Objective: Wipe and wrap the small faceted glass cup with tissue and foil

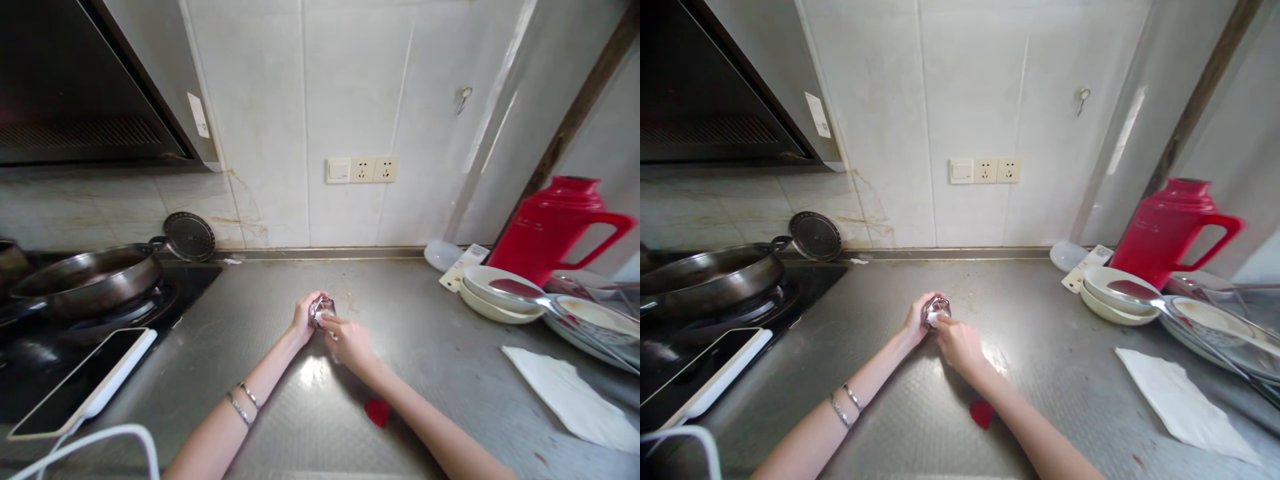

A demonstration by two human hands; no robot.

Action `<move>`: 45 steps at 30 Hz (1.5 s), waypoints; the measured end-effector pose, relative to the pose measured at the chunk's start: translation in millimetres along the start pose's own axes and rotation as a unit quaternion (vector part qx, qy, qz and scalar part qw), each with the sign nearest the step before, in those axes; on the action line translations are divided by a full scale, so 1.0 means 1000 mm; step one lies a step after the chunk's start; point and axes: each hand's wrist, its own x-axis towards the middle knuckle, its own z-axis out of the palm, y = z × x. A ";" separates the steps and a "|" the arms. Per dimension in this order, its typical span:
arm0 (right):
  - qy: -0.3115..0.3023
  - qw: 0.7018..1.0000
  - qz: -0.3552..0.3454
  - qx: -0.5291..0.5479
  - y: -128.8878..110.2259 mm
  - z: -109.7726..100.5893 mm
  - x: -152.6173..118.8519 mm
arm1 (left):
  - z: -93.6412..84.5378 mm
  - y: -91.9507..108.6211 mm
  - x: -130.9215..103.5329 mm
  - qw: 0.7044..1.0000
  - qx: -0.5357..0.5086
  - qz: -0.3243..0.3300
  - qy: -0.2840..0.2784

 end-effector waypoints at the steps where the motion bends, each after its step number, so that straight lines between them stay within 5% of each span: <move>1: 0.014 1.000 0.006 0.025 -0.001 0.004 0.000 | 0.001 0.000 -0.001 1.000 -0.008 0.003 0.003; 6: 0.108 0.972 -0.032 0.208 -0.002 0.027 0.003 | 0.006 0.003 -0.006 0.999 -0.048 0.009 0.004; 10: 0.135 0.969 -0.040 0.204 0.004 0.029 0.005 | 0.010 0.004 -0.010 0.998 -0.062 0.004 -0.018; 16: 0.073 0.994 -0.076 0.035 0.018 0.005 0.004 | 0.007 0.012 -0.006 0.994 -0.077 -0.029 -0.068; 22: -0.027 0.976 -0.177 -0.121 0.032 -0.026 0.001 | -0.002 0.019 -0.001 0.973 -0.044 -0.211 -0.083; 26: -0.056 0.968 -0.202 -0.140 0.037 -0.032 0.003 | -0.003 0.013 0.001 0.959 -0.015 -0.271 -0.082; 33: -0.057 0.984 -0.122 -0.118 0.039 -0.027 0.004 | 0.000 -0.005 0.004 0.981 -0.020 -0.187 -0.053; 39: -0.019 0.997 -0.055 0.043 0.033 -0.009 0.001 | 0.002 -0.009 0.000 0.992 -0.056 -0.114 -0.023; 45: 0.037 0.943 -0.029 0.329 0.021 0.017 0.006 | 0.002 -0.013 -0.001 0.994 -0.085 -0.068 -0.017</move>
